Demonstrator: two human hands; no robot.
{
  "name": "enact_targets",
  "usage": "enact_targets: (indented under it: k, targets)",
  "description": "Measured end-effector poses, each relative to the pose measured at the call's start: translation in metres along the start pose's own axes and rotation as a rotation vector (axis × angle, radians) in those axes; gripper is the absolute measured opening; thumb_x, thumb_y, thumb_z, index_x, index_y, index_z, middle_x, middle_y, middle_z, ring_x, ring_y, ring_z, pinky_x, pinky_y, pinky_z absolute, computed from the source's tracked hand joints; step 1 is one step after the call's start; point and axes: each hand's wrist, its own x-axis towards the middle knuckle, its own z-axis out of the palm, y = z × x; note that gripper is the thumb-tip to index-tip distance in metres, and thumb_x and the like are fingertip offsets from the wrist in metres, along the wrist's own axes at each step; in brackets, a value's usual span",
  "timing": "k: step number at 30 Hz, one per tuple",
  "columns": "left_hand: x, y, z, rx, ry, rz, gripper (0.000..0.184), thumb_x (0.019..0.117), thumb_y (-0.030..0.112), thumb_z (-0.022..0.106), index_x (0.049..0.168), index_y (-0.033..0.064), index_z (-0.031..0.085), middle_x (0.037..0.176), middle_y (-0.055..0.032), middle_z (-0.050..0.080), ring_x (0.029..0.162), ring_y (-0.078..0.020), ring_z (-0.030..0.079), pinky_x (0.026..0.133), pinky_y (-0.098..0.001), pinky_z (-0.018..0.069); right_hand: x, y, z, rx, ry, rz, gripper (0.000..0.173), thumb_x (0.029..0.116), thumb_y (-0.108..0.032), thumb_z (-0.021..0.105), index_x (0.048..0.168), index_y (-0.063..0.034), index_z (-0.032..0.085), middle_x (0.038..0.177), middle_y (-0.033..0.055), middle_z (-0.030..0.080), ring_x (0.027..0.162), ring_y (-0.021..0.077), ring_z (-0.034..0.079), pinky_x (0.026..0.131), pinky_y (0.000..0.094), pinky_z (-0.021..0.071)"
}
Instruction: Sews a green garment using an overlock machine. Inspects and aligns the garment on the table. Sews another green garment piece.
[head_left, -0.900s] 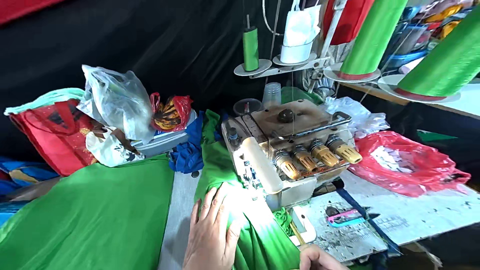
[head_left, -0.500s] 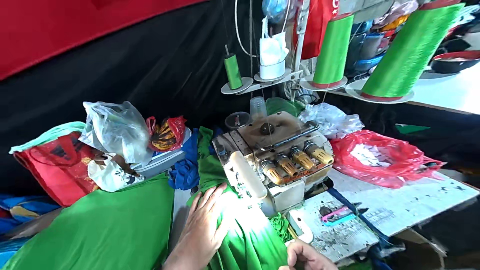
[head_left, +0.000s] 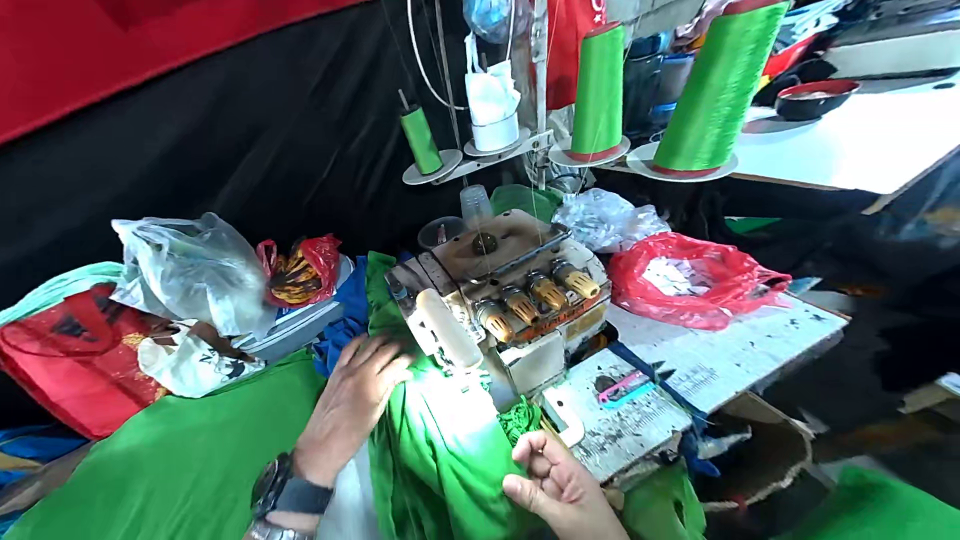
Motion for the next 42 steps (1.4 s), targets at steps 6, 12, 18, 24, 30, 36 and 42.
enact_targets:
  k: [6,12,18,24,30,36,42]
  targets:
    - [-0.033,0.063,-0.014,-0.154,0.087,-0.636,0.057,0.1012,0.037,0.055,0.141,-0.0033,0.054,0.140,-0.0266,0.057,0.126,-0.0462,0.057,0.099,-0.0655,0.0463,-0.009,-0.013,-0.015,-0.043,-0.124,0.139,0.041,0.0880,0.009,0.068,0.121,-0.0047,0.047,0.096,-0.0028,0.072,0.085,0.0066,0.072,0.080,0.0282,0.0603]
    - [-0.103,0.147,0.004,-0.427,-0.024,-0.856,0.080,0.0870,0.030,0.077,0.141,-0.0180,0.045,0.137,-0.0379,0.054,0.130,-0.0564,0.050,0.113,-0.0752,0.0217,-0.016,-0.024,-0.020,-0.040,-0.151,0.155,0.039,0.0897,0.009,0.066,0.121,-0.0060,0.047,0.096,-0.0046,0.073,0.085,0.0069,0.072,0.082,0.0303,0.0603]
    - [-0.098,0.055,-0.023,-0.343,-0.119,-0.629,0.035,0.0873,-0.001,0.067,0.122,0.0003,0.070,0.118,-0.0199,0.070,0.110,-0.0376,0.068,0.094,-0.0595,0.0541,-0.016,-0.021,-0.007,-0.015,-0.162,0.093,0.040,0.0865,0.011,0.067,0.117,-0.0060,0.049,0.094,-0.0057,0.070,0.083,0.0058,0.070,0.079,0.0288,0.0603]
    - [-0.054,0.021,-0.071,0.137,-0.041,-0.624,0.062,0.0721,0.009,0.090,0.130,0.0046,0.068,0.139,-0.0305,0.055,0.127,-0.0586,0.049,0.100,-0.0835,0.0289,-0.022,-0.008,0.017,-0.021,-0.208,0.045,0.036,0.0880,0.010,0.065,0.116,-0.0027,0.046,0.086,-0.0042,0.068,0.076,0.0061,0.067,0.073,0.0277,0.0583]
    - [-0.069,0.118,-0.025,-0.140,0.087,-0.497,0.047,0.0849,0.033,0.080,0.115,-0.0010,0.068,0.121,-0.0269,0.063,0.110,-0.0461,0.063,0.091,-0.0599,0.0522,0.008,-0.021,-0.003,-0.416,-0.143,-0.229,0.022,0.0958,-0.004,0.062,0.114,0.0076,0.057,0.095,0.0079,0.067,0.083,0.0098,0.066,0.077,0.0285,0.0576]
    - [-0.069,0.124,0.014,-0.072,0.275,-0.496,0.040,0.0781,0.006,0.077,0.117,0.0049,0.068,0.121,-0.0221,0.060,0.102,-0.0275,0.066,0.085,-0.0315,0.0581,0.078,-0.016,-0.002,-1.130,-0.053,-0.714,0.030,0.0979,-0.031,0.058,0.108,-0.0119,0.079,0.086,0.0045,0.073,0.074,0.0200,0.071,0.066,0.0380,0.0598]
    - [-0.065,0.126,-0.036,-0.207,0.206,-0.524,0.023,0.0860,-0.002,0.067,0.109,0.0002,0.072,0.112,-0.0189,0.067,0.091,-0.0208,0.070,0.079,-0.0293,0.0597,0.082,-0.026,-0.037,-1.016,-0.101,-0.561,0.019,0.0990,-0.019,0.060,0.097,-0.0057,0.074,0.085,0.0075,0.072,0.074,0.0204,0.071,0.068,0.0419,0.0600]
